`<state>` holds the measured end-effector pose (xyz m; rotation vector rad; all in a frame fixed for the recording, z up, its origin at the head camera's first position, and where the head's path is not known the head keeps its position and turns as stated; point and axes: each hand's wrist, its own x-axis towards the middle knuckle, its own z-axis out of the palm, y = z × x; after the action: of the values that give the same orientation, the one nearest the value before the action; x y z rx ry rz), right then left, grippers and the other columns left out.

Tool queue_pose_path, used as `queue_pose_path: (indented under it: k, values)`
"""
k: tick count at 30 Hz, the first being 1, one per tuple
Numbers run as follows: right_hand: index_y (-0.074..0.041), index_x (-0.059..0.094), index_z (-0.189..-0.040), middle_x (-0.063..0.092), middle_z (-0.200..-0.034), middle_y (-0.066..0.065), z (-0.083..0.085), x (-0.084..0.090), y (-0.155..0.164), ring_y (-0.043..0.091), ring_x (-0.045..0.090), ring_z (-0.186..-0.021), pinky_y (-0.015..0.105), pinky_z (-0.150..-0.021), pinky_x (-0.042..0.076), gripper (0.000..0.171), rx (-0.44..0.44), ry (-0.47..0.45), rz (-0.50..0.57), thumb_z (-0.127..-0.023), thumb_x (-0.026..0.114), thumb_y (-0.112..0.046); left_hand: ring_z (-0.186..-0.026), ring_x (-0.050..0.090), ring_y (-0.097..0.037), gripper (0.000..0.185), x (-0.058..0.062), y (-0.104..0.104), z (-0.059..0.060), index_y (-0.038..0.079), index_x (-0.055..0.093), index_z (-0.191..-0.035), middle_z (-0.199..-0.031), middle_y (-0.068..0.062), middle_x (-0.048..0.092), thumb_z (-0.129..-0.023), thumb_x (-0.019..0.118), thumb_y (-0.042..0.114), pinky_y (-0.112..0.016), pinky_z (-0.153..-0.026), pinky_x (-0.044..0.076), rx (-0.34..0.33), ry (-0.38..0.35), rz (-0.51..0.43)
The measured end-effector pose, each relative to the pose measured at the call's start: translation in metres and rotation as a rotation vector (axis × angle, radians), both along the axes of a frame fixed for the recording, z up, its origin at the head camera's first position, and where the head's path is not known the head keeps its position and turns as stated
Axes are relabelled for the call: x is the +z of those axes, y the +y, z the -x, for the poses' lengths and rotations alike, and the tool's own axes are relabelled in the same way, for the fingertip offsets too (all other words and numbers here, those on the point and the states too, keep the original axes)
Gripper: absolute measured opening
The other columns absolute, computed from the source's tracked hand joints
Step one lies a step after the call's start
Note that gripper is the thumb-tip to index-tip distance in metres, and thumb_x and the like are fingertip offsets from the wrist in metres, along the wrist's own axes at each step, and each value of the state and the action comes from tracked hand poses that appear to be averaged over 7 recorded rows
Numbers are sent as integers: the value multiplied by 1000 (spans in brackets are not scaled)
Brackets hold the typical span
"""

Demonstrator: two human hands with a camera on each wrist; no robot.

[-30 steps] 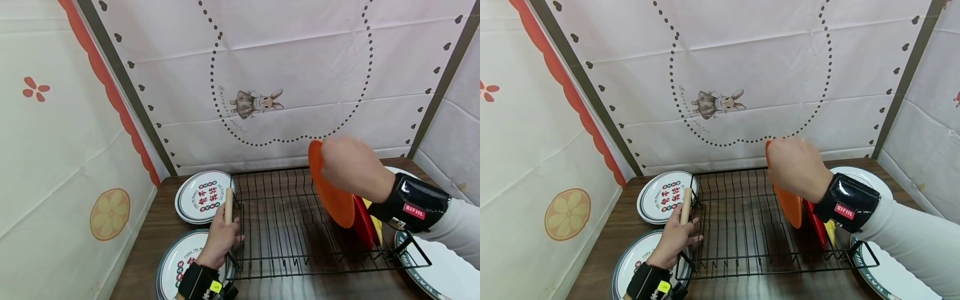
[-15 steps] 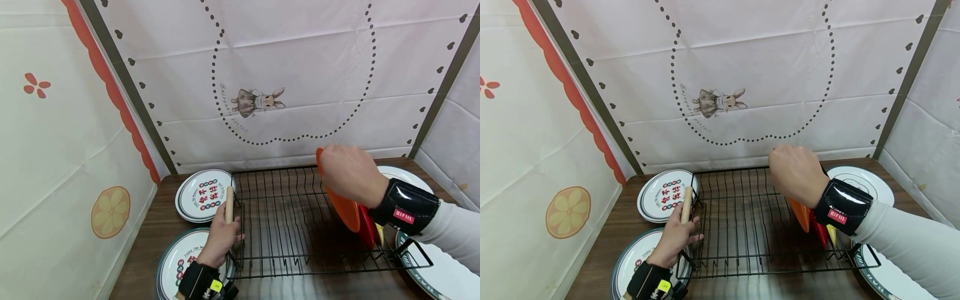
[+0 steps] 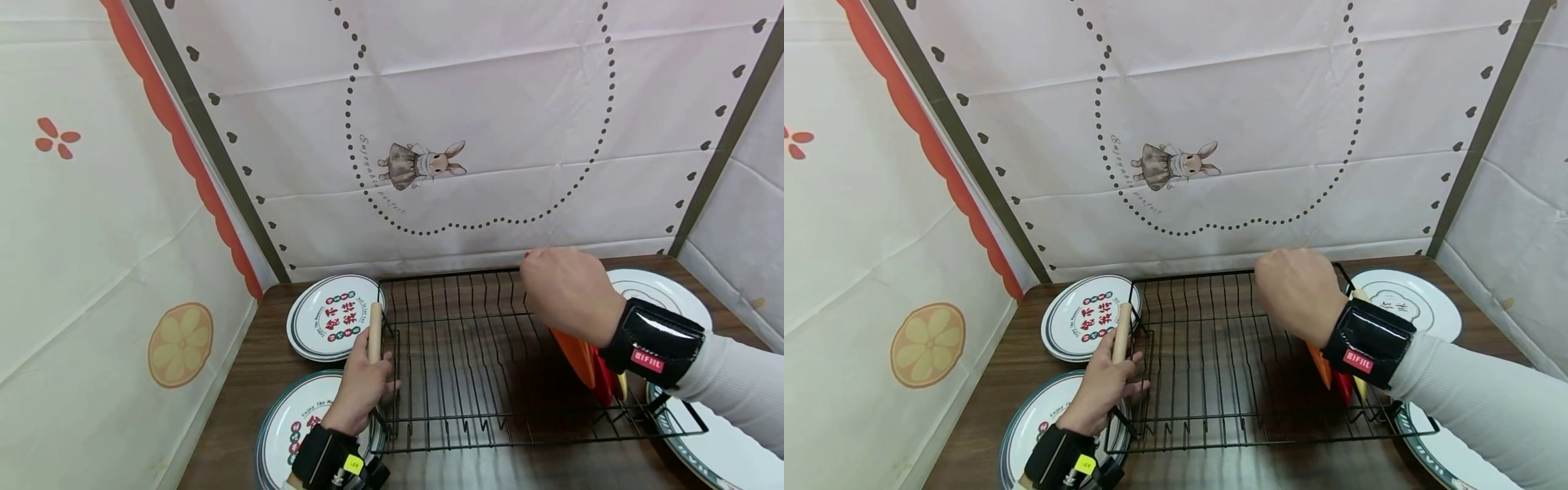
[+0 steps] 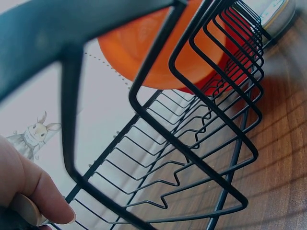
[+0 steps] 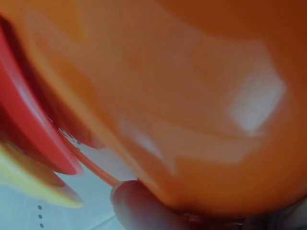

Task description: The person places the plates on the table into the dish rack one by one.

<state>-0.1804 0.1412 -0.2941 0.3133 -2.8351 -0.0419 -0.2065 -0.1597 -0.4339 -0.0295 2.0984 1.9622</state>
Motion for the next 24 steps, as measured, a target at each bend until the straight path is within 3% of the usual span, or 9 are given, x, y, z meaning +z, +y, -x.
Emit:
queue_pose_path:
  k: [10, 14, 24]
  values:
    - [-15, 40, -57, 33, -62, -3, 0, -8, 2, 14, 38, -48, 22, -33, 28, 35, -2, 7, -4, -80, 55, 6, -136, 44, -38, 84, -1, 1, -1, 13, 9, -167, -157, -30, 26, -95, 46, -10, -44, -87, 65, 6, 15, -17]
    - [-16, 39, -56, 34, -62, -3, 2, -11, 4, 14, 40, -49, 22, -33, 30, 36, -6, 2, -1, -80, 55, 6, -136, 44, -37, 84, -2, 0, -1, 13, 9, -167, -157, -30, 27, -95, 46, -10, -44, -88, 65, 5, 12, -17]
    - [-12, 42, -54, 42, -63, 5, 4, -17, 7, 19, 46, -51, 30, -31, 39, 32, -9, 62, -29, -79, 57, 4, -145, 39, -43, 85, -2, -1, 1, 13, 8, -167, -162, -30, 21, -94, 45, -10, -50, -94, 63, -10, 7, -20]
